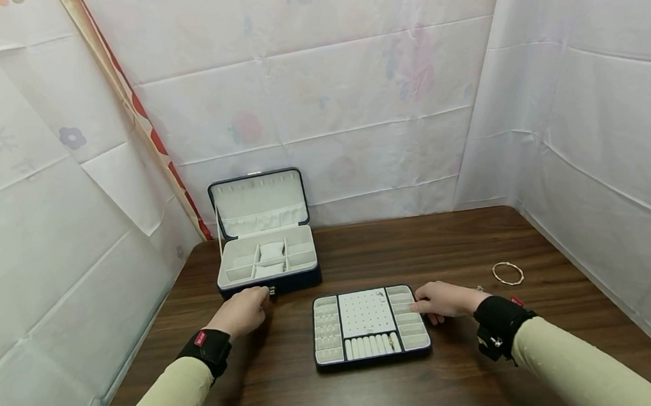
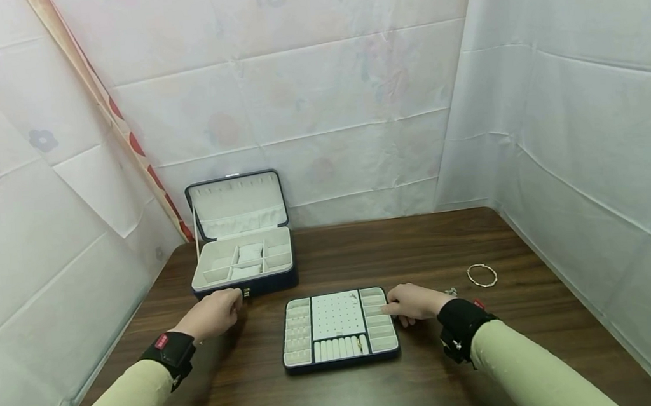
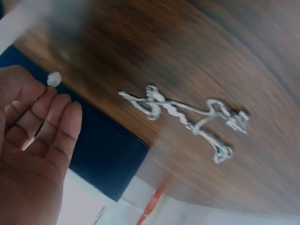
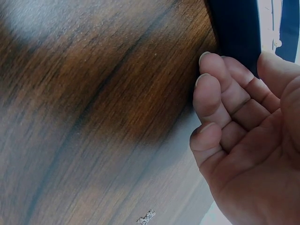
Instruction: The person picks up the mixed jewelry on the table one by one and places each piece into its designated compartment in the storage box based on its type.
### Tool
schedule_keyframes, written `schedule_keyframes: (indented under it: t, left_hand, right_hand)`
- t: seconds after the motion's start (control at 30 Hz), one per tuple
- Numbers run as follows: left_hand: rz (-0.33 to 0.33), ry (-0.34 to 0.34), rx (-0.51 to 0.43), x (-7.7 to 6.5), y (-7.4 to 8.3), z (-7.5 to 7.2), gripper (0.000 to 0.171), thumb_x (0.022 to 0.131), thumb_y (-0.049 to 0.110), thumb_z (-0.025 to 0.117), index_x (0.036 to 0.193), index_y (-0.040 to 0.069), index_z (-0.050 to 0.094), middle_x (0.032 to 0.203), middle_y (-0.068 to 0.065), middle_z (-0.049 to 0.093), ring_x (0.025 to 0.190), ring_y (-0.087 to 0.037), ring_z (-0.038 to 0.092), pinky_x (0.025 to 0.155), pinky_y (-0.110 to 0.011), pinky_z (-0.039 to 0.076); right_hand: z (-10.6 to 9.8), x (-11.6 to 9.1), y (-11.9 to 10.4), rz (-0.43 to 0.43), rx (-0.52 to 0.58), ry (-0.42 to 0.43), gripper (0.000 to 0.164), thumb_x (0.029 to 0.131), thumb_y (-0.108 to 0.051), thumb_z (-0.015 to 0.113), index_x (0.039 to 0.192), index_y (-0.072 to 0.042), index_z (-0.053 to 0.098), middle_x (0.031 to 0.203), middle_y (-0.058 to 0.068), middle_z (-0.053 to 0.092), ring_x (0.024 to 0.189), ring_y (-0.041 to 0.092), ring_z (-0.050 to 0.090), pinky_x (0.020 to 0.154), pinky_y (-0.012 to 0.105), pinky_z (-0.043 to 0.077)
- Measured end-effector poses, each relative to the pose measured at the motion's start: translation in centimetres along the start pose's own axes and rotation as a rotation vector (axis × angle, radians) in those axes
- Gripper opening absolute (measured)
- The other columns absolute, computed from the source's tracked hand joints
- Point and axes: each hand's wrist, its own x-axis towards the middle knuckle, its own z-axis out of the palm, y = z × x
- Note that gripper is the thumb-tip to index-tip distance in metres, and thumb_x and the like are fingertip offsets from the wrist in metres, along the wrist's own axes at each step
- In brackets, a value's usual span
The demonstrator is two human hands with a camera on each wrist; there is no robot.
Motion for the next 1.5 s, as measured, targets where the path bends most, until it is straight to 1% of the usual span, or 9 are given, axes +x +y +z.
schedule_keyframes:
  t: [0.2, 0.47, 0.57, 0.77, 0.83, 1.03, 1.23, 1.4, 1.5]
  left_hand:
    - [0.041, 0.048, -0.112, 0.1, 0.7, -0.9, 0.02, 0.086, -0.003, 0.071, 0.086, 0.013, 0.06, 0.082, 0.005, 0.059, 0.073, -0.011, 0.052, 0.066, -0.034, 0.047]
    - [0.001, 0.12, -0.276, 0.0, 2.3, -2.0, 0.012, 0.09, 0.005, 0.077, 0.091, 0.014, 0.069, 0.087, 0.007, 0.066, 0.08, -0.01, 0.058, 0.073, -0.034, 0.05]
    - [0.004, 0.154, -0.342, 0.1, 3.1, -2.5, 0.009, 0.091, 0.008, 0.076, 0.091, 0.015, 0.07, 0.087, 0.007, 0.069, 0.078, -0.01, 0.058, 0.07, -0.031, 0.05]
    - [-0.034, 0.189, -0.502, 0.2, 4.2, -3.0, 0.005, 0.096, 0.014, 0.073, 0.092, 0.018, 0.072, 0.084, 0.008, 0.07, 0.075, -0.011, 0.059, 0.064, -0.027, 0.048]
    - [-0.044, 0.195, -0.541, 0.3, 4.5, -3.1, 0.003, 0.096, 0.017, 0.072, 0.093, 0.017, 0.072, 0.083, 0.006, 0.069, 0.075, -0.012, 0.059, 0.064, -0.027, 0.048]
    - [-0.05, 0.213, -0.58, 0.6, 5.2, -3.0, 0.005, 0.096, 0.02, 0.072, 0.092, 0.017, 0.073, 0.085, 0.001, 0.071, 0.076, -0.013, 0.06, 0.065, -0.027, 0.048]
    - [-0.066, 0.211, -0.601, 0.8, 5.9, -2.9, 0.003, 0.096, 0.018, 0.072, 0.093, 0.018, 0.073, 0.088, 0.005, 0.073, 0.081, -0.014, 0.063, 0.068, -0.027, 0.049]
    - [-0.086, 0.197, -0.675, 1.1, 6.4, -3.0, 0.006, 0.098, 0.019, 0.071, 0.097, 0.014, 0.073, 0.09, 0.006, 0.076, 0.085, -0.013, 0.069, 0.074, -0.029, 0.053]
    - [-0.106, 0.182, -0.739, 1.4, 6.8, -3.0, 0.009, 0.098, 0.017, 0.07, 0.101, 0.009, 0.073, 0.09, 0.004, 0.077, 0.088, -0.015, 0.072, 0.078, -0.033, 0.055]
  right_hand:
    - [0.1, 0.2, 0.2, 0.009, -0.02, 0.002, 0.031, 0.105, -0.028, 0.058, 0.082, -0.007, 0.06, 0.068, 0.004, 0.062, 0.06, 0.018, 0.057, 0.06, 0.031, 0.045]
    - [0.1, 0.1, 0.1, 0.013, -0.032, 0.004, 0.031, 0.105, -0.029, 0.059, 0.082, -0.008, 0.06, 0.068, 0.005, 0.062, 0.06, 0.019, 0.058, 0.06, 0.032, 0.046]
    - [0.0, 0.1, -0.1, 0.017, -0.028, 0.005, 0.031, 0.105, -0.029, 0.058, 0.083, -0.007, 0.06, 0.068, 0.005, 0.063, 0.059, 0.018, 0.058, 0.06, 0.031, 0.046]
    - [0.0, 0.1, -0.2, 0.026, -0.021, 0.011, 0.03, 0.105, -0.029, 0.058, 0.083, -0.008, 0.061, 0.068, 0.006, 0.063, 0.059, 0.018, 0.057, 0.06, 0.031, 0.045]
    - [0.1, 0.1, -0.2, 0.029, -0.019, 0.013, 0.03, 0.105, -0.028, 0.058, 0.083, -0.008, 0.061, 0.068, 0.006, 0.063, 0.059, 0.018, 0.057, 0.06, 0.031, 0.045]
    - [0.1, 0.0, -0.3, 0.028, -0.007, 0.015, 0.03, 0.105, -0.027, 0.059, 0.083, -0.007, 0.061, 0.068, 0.007, 0.063, 0.058, 0.019, 0.057, 0.059, 0.031, 0.045]
    - [0.1, -0.2, -0.3, 0.017, 0.006, 0.017, 0.03, 0.105, -0.027, 0.059, 0.083, -0.006, 0.06, 0.069, 0.008, 0.062, 0.06, 0.021, 0.058, 0.059, 0.032, 0.045]
    - [0.1, -0.2, -0.3, 0.006, 0.004, 0.015, 0.03, 0.105, -0.026, 0.058, 0.084, -0.005, 0.06, 0.069, 0.009, 0.062, 0.061, 0.021, 0.058, 0.059, 0.033, 0.045]
    - [0.1, -0.2, -0.3, 0.008, 0.005, 0.015, 0.03, 0.105, -0.026, 0.058, 0.084, -0.005, 0.06, 0.069, 0.009, 0.062, 0.061, 0.022, 0.058, 0.059, 0.033, 0.045]
